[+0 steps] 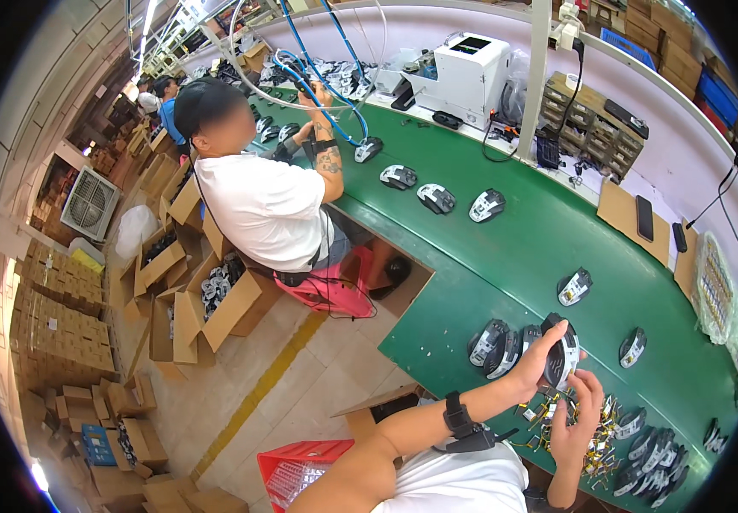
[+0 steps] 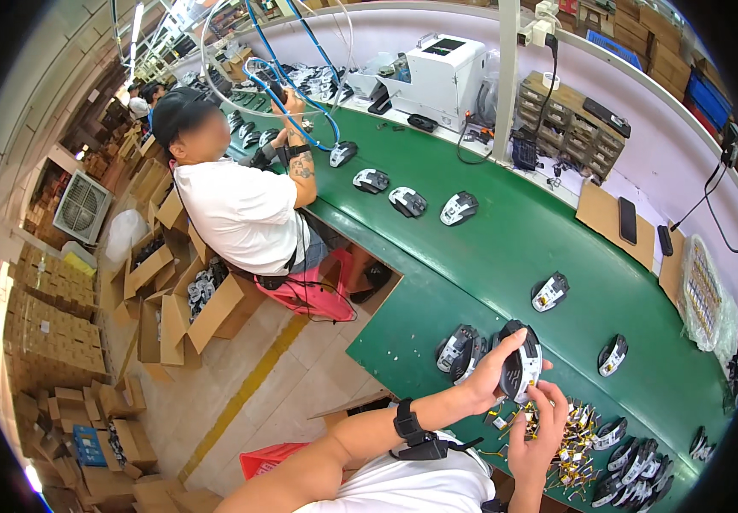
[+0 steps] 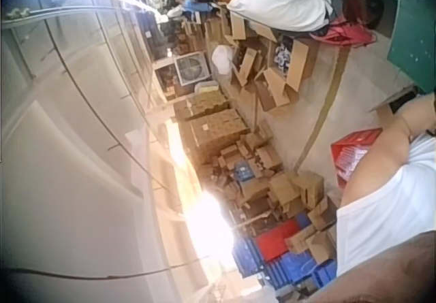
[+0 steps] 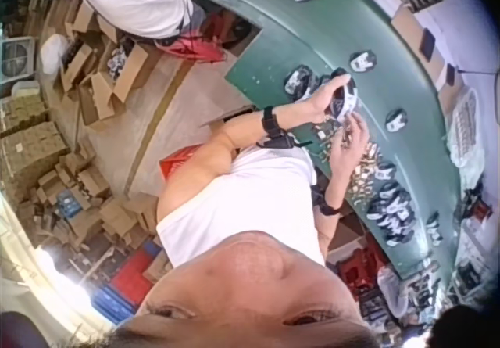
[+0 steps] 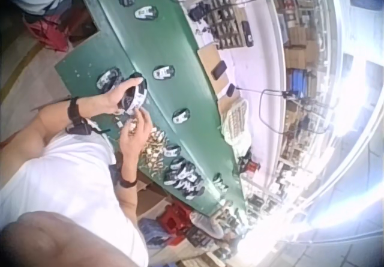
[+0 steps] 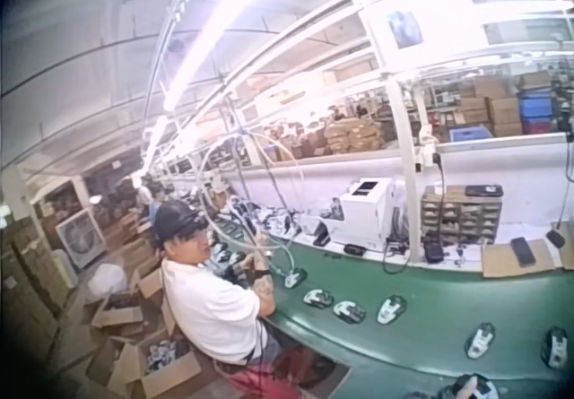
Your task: The person assembles small electronic devices by inserting yellow and white connectors into the open bottom of each unit. They pick up a device, insert the connector, and place the finished unit on the green workbench. The process is repeated for multiple units.
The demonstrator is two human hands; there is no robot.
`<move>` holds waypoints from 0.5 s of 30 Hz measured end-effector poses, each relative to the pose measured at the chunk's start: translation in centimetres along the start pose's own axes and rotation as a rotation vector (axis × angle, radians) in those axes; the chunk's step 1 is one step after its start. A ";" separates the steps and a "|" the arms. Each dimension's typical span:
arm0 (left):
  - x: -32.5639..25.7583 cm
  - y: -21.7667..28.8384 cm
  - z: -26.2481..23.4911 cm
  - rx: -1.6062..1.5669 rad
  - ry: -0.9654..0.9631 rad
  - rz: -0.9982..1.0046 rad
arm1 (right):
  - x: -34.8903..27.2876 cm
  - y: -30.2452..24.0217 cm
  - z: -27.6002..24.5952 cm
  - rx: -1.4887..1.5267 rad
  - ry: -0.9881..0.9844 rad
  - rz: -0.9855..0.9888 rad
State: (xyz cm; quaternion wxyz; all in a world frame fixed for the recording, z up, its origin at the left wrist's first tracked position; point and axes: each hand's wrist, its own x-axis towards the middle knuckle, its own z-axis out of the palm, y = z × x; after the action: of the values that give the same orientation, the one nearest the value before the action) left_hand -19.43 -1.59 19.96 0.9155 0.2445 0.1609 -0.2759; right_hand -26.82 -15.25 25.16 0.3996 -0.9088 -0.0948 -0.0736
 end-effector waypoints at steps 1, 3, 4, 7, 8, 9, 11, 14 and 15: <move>0.2 0.0 -0.3 0.002 0.008 -0.006 | -0.1 0.2 0.4 -0.018 -0.006 -0.005; 0.6 -0.4 -0.8 -0.021 0.025 -0.044 | -0.4 0.5 0.5 -0.100 -0.036 -0.014; 0.7 -0.7 -1.1 -0.021 0.042 -0.072 | -0.6 0.8 0.6 -0.096 -0.034 -0.004; 1.2 -1.2 -1.4 -0.029 0.069 -0.131 | -0.7 1.4 0.7 -0.115 -0.034 -0.004; 1.5 -1.0 -1.4 -0.037 0.065 -0.129 | -0.5 1.3 0.7 -0.141 -0.041 -0.029; 1.8 -0.9 -1.5 -0.044 0.060 -0.129 | -0.3 1.2 0.6 -0.167 -0.047 -0.052; 3.2 -0.2 -2.1 -0.050 0.051 -0.084 | 0.0 0.9 0.8 -0.016 -0.067 0.010; 6.1 2.7 -4.9 -0.002 0.108 -0.080 | 0.2 1.6 1.4 0.063 -0.030 0.106; 8.0 3.5 -6.7 0.001 0.147 -0.034 | -0.1 2.5 1.4 0.034 -0.056 0.102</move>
State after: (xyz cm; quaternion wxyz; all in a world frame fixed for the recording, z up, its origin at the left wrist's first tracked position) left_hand -12.03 1.18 12.18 0.8962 0.2619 0.2318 -0.2729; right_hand -26.27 -15.94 22.42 0.4154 -0.9072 -0.0608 -0.0262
